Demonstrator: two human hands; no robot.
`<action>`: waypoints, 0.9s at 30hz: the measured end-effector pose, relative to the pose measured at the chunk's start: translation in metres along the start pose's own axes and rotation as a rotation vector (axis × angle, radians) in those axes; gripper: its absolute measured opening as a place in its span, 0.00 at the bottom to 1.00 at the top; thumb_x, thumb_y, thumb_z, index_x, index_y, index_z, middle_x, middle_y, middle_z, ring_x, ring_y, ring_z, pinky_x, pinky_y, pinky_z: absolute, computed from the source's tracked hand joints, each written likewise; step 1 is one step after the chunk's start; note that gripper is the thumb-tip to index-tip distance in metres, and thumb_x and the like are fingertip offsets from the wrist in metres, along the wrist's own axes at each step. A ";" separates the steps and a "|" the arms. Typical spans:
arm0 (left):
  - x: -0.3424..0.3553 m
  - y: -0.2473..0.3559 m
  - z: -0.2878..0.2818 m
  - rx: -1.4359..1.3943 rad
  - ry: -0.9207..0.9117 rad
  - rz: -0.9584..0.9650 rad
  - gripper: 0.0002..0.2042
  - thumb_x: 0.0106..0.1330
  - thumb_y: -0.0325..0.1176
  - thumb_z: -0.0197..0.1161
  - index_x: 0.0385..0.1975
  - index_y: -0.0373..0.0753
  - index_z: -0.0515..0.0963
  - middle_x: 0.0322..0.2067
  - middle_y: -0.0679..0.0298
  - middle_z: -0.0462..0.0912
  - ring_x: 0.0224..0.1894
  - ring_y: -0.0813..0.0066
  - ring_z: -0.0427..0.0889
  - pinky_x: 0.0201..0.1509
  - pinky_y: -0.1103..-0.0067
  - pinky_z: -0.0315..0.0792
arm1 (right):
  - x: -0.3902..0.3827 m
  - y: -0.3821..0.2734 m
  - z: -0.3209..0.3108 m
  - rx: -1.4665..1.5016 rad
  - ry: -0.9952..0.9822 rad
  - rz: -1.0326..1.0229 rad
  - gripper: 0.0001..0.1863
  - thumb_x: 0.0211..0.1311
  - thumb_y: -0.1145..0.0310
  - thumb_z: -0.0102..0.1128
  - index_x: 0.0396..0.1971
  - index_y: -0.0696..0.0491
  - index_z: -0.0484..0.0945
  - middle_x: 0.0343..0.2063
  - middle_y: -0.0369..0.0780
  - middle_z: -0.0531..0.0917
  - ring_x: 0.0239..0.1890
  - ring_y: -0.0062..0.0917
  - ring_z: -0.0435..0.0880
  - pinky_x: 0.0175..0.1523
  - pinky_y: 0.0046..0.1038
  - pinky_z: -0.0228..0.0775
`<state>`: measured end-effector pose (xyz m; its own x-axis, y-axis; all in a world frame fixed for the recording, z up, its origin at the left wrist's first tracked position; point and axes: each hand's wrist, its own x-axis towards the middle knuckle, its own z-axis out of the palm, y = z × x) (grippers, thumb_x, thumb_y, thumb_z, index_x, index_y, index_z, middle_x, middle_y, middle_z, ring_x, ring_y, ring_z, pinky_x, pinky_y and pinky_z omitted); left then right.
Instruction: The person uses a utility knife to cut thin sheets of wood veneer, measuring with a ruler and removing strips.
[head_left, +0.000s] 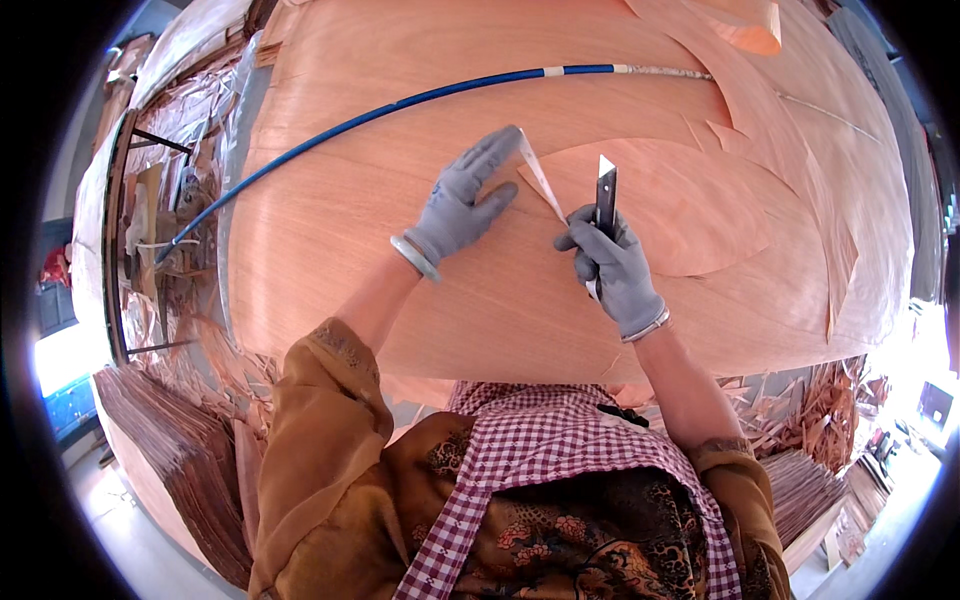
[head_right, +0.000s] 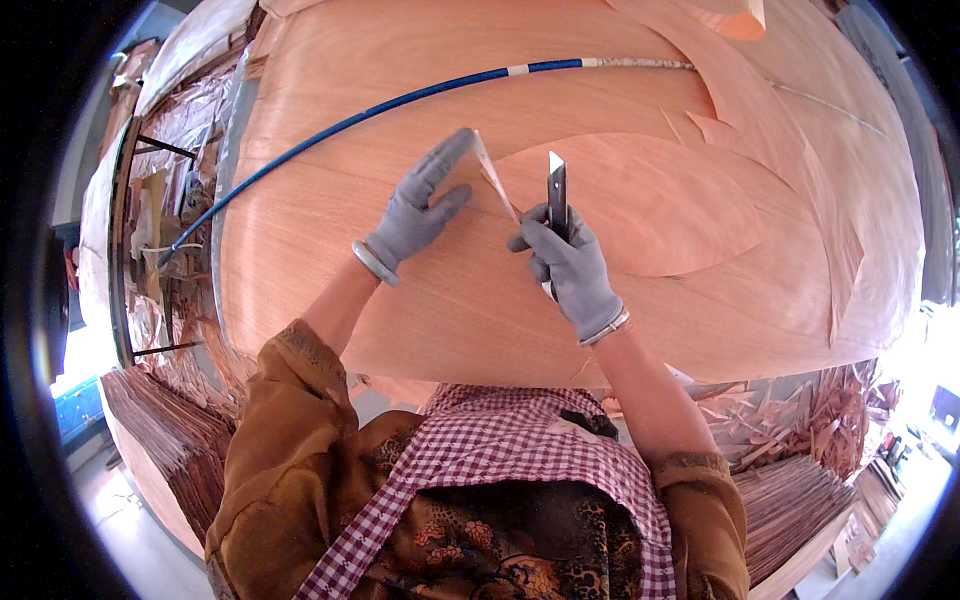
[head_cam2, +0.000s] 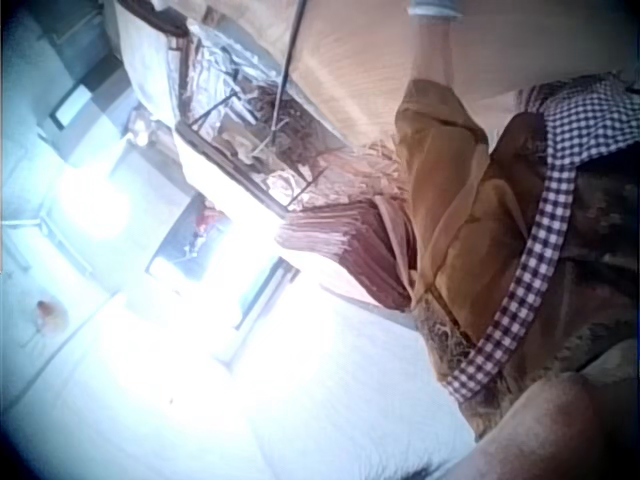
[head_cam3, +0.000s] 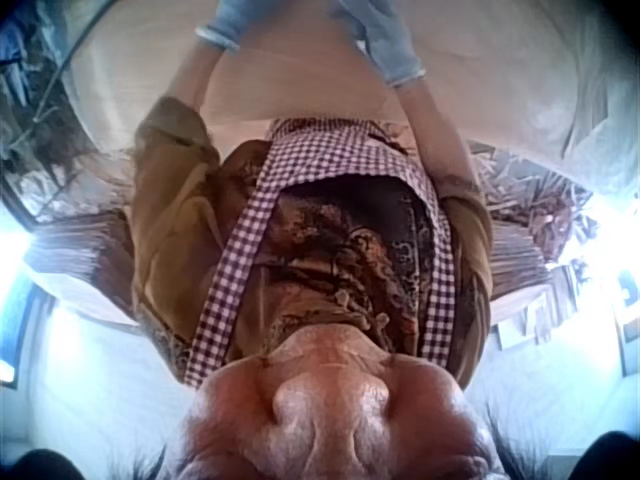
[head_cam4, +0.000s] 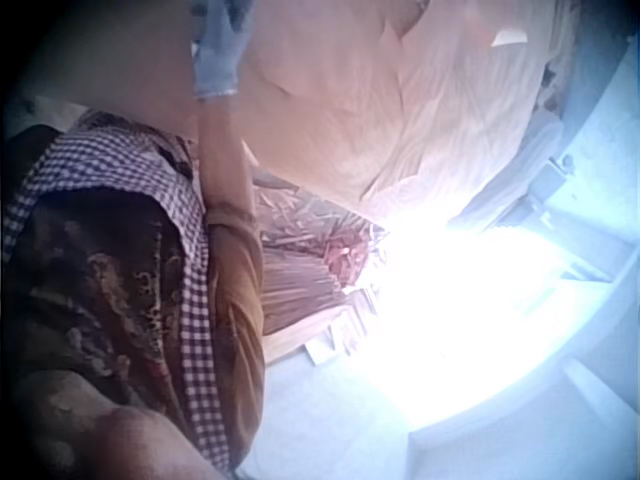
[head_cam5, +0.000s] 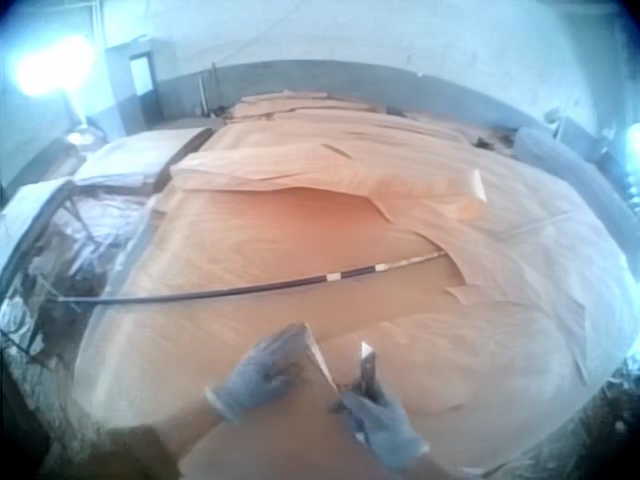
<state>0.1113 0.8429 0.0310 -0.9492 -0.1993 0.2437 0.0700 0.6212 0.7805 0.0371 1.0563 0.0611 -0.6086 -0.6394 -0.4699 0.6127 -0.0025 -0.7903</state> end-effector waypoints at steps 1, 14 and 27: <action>0.002 0.003 -0.001 -0.334 0.051 -0.135 0.25 0.62 0.32 0.58 0.61 0.40 0.63 0.61 0.61 0.65 0.62 0.66 0.65 0.62 0.71 0.62 | 0.001 0.002 -0.003 -0.023 -0.021 -0.025 0.05 0.60 0.71 0.58 0.33 0.53 0.71 0.23 0.37 0.78 0.14 0.11 0.65 0.17 0.14 0.56; -0.039 0.057 -0.008 -0.924 -0.235 -1.112 0.15 0.68 0.45 0.51 0.33 0.39 0.76 0.22 0.68 0.77 0.17 0.83 0.71 0.17 0.87 0.63 | -0.013 -0.011 0.011 -0.141 -0.099 -0.066 0.09 0.58 0.78 0.57 0.38 0.58 0.73 0.29 0.36 0.79 0.17 0.10 0.68 0.17 0.14 0.61; 0.034 0.020 0.005 -0.456 0.120 -0.712 0.09 0.57 0.38 0.65 0.25 0.39 0.77 0.23 0.70 0.75 0.24 0.83 0.72 0.24 0.86 0.63 | -0.002 -0.003 -0.002 -0.276 0.017 0.021 0.16 0.58 0.78 0.53 0.47 0.59 0.70 0.27 0.39 0.79 0.17 0.12 0.69 0.18 0.17 0.63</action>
<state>0.0786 0.8520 0.0522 -0.7767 -0.5213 -0.3536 -0.3899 -0.0430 0.9198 0.0357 1.0595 0.0635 -0.6069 -0.6240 -0.4923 0.4667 0.2216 -0.8562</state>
